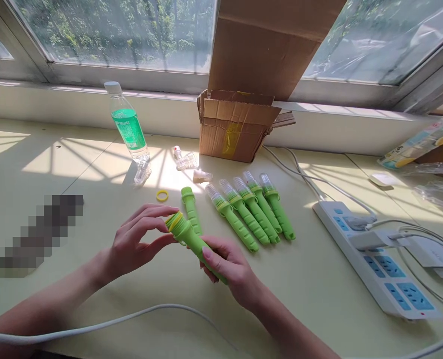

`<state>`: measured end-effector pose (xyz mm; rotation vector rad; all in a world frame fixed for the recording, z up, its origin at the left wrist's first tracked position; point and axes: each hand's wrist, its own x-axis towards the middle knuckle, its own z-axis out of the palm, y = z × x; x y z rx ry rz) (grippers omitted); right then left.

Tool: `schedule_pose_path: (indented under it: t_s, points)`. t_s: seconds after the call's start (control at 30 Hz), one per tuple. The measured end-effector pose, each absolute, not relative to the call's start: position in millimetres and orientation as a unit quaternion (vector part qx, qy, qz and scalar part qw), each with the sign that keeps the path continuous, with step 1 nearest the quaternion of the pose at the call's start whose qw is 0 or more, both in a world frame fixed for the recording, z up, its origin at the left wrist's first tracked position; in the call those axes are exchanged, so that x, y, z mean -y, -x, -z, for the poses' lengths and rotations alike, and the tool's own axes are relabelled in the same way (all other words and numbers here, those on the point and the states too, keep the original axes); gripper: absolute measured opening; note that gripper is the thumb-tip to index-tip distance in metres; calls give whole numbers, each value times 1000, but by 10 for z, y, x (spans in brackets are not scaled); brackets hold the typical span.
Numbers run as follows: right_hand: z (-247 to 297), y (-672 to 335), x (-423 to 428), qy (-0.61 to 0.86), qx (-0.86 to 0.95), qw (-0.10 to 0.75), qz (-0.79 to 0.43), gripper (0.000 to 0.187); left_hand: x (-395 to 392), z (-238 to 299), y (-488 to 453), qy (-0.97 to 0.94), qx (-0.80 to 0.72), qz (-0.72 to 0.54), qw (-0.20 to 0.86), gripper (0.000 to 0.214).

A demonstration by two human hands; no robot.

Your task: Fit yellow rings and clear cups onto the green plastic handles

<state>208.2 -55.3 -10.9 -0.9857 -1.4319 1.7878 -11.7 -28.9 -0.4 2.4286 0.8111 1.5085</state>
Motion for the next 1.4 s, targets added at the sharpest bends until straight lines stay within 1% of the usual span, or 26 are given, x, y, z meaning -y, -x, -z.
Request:
schedule_pose_path:
  t_s: [0.1, 0.17, 0.23, 0.33, 0.53, 0.57, 0.7, 0.77, 0.83, 0.93, 1.17, 1.27, 1.4]
  points:
    - [80, -2072, 609, 426, 585, 339, -601, 30, 310, 12, 97, -808, -266, -519, 82, 25]
    - [63, -2053, 634, 437, 595, 339, -584, 34, 318, 18, 87, -804, -264, -526, 81, 29]
    - [57, -2036, 638, 439, 587, 332, -593, 34, 319, 25, 85, -807, -261, -523, 77, 32]
    - [76, -2028, 612, 439, 569, 326, -614, 27, 315, 42, 95, -814, -264, -513, 67, 30]
    - [91, -2051, 536, 398, 586, 317, -630, 28, 310, 81, 106, -818, -265, -507, 57, 27]
    - [83, -2052, 532, 399, 599, 310, -622, 28, 306, 86, 104, -818, -266, -507, 56, 27]
    - [65, -2033, 549, 408, 621, 293, -602, 40, 283, 95, 88, -819, -272, -501, 68, 28]
    - [74, -2016, 567, 416, 607, 294, -610, 37, 275, 95, 78, -823, -264, -498, 72, 30]
    - [89, -1999, 581, 440, 588, 296, -611, 26, 272, 99, 69, -826, -258, -496, 73, 32]
    - [104, -1986, 585, 469, 562, 299, -612, 32, 273, 112, 61, -824, -263, -496, 76, 31]
    - [127, -2008, 552, 442, 544, 328, -634, 29, 257, 146, 86, -823, -259, -500, 73, 32]
    - [167, -2016, 535, 418, 532, 334, -657, 27, 236, 140, 108, -838, -250, -480, 73, 34]
    - [186, -2026, 512, 396, 522, 327, -681, 25, 229, 144, 116, -842, -263, -469, 55, 22]
